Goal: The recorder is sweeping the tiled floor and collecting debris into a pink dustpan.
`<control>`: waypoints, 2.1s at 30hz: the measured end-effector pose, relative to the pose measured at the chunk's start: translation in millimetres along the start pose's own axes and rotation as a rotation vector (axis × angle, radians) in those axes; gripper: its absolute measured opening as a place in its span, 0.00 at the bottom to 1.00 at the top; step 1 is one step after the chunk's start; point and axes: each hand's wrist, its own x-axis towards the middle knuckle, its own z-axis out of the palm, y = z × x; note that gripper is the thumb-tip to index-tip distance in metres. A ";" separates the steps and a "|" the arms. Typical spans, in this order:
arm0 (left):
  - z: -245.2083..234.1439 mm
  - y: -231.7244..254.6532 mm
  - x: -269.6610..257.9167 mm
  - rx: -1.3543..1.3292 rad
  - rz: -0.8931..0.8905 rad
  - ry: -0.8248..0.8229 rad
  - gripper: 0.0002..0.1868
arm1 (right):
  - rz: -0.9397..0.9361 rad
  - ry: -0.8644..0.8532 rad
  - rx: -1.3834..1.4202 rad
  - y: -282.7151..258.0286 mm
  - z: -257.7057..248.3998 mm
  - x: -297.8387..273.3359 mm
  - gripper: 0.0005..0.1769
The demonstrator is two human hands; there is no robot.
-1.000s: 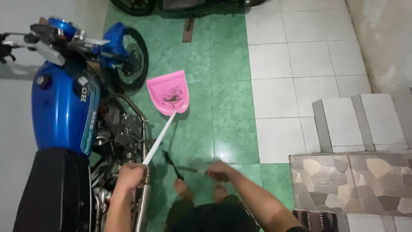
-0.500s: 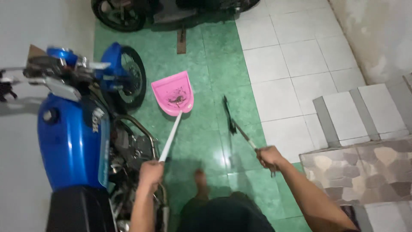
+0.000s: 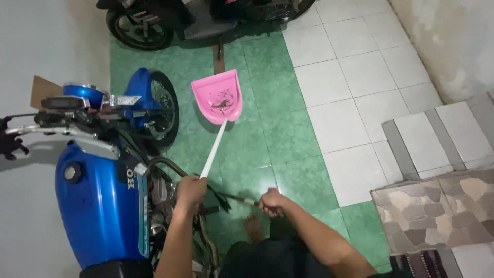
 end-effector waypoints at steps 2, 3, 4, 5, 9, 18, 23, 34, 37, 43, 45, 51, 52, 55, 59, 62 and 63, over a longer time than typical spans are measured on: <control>-3.3 19.0 8.9 0.018 -0.005 -0.009 0.16 | -0.039 0.084 0.033 -27.2 -30.8 -3.9 0.15; -4.3 28.8 13.4 0.035 -0.010 -0.017 0.15 | -0.079 0.167 0.066 -41.2 -47.0 -5.4 0.15; -2.3 25.7 27.8 0.036 -0.014 -0.015 0.15 | -0.077 0.163 0.064 -55.0 -72.1 -19.6 0.15; 0.2 22.7 42.1 -0.043 -0.015 -0.041 0.16 | -0.095 0.179 0.103 -68.9 -97.9 -33.5 0.16; 4.4 69.4 49.7 0.000 -0.099 -0.013 0.19 | -0.004 0.212 0.318 -93.7 -204.5 -49.7 0.17; 21.6 121.5 134.7 0.137 -0.035 0.033 0.18 | -0.383 0.437 -0.399 -115.8 -223.4 -79.1 0.13; 27.4 168.4 154.0 0.178 -0.064 0.012 0.16 | -0.339 0.287 -0.609 -150.3 -168.9 -34.8 0.18; 42.0 235.1 204.9 -0.061 -0.082 -0.031 0.10 | -0.269 0.051 -0.262 -237.3 -151.3 82.4 0.11; 43.9 244.8 219.4 -0.078 -0.065 -0.080 0.10 | -0.150 0.075 0.122 -254.9 -220.9 49.8 0.08; 48.3 286.8 258.8 0.201 -0.049 -0.090 0.13 | -0.092 0.224 0.480 -244.4 -363.6 -5.5 0.14; 52.6 285.5 280.7 0.391 0.076 -0.038 0.15 | -0.071 0.345 0.476 -224.3 -392.7 -8.9 0.15; 47.3 297.7 345.1 0.297 -0.001 -0.103 0.12 | -0.150 0.649 0.118 -261.7 -294.1 -61.1 0.20; 44.5 304.8 350.7 0.299 0.002 -0.103 0.12 | -0.152 0.650 0.120 -277.1 -276.2 -68.5 0.20; 35.3 322.2 369.7 0.263 0.049 -0.208 0.16 | -0.107 0.624 0.050 -321.8 -229.8 -71.8 0.24; 32.3 345.5 391.3 0.390 0.096 -0.221 0.17 | -0.156 0.314 -0.219 -358.8 -194.3 25.5 0.18; 35.5 353.3 407.4 0.462 0.060 -0.233 0.17 | -0.677 0.239 -0.900 -384.2 -168.8 130.1 0.18; 37.1 353.0 413.5 0.514 0.053 -0.238 0.18 | -1.144 0.211 -1.315 -392.1 -158.7 164.1 0.09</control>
